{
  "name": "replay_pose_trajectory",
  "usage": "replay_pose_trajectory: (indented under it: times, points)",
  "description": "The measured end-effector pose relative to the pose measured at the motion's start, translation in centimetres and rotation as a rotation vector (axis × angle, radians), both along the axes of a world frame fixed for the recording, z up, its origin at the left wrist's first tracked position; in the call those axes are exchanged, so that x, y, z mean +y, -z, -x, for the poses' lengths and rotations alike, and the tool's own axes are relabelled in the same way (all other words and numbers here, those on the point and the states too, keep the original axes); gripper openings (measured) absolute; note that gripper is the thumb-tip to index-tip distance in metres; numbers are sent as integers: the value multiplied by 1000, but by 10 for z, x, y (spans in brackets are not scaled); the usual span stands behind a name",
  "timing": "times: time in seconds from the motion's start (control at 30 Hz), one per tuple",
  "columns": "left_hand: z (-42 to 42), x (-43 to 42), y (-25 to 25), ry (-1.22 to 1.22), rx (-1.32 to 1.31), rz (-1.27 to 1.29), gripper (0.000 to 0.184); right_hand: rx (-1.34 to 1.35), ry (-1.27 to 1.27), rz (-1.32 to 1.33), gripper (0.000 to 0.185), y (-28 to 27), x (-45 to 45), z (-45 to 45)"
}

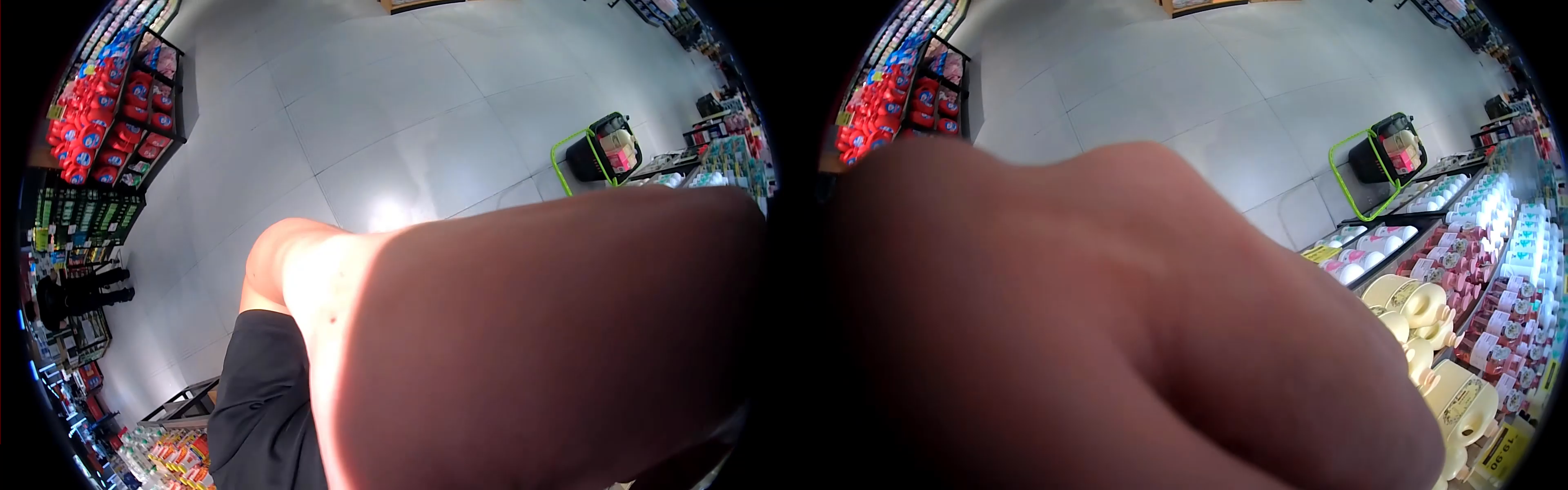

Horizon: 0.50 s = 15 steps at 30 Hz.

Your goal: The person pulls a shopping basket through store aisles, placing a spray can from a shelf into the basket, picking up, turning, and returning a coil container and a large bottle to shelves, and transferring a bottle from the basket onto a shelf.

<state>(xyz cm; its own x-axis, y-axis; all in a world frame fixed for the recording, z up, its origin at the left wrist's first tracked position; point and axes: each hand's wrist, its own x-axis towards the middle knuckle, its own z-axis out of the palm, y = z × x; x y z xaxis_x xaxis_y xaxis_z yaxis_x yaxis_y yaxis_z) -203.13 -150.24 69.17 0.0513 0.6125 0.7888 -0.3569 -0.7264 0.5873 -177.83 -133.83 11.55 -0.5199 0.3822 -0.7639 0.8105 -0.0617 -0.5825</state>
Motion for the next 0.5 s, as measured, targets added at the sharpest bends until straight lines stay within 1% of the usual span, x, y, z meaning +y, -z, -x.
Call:
replay_pose_trajectory:
  times: [0.17, 0.37, 0.5]
  points:
    - [44, 48, 12, 89, -45, 18, 57, 31, 99, 18, 24, -19, 26, 50]
    - [114, 91, 30, 213, -104, 31, 56, -32, 172, 5, 24, -12, 30, 72]
    - [174, 106, 36, 304, -145, 24, 56, -112, 201, -25, 25, -9, 16, 83]
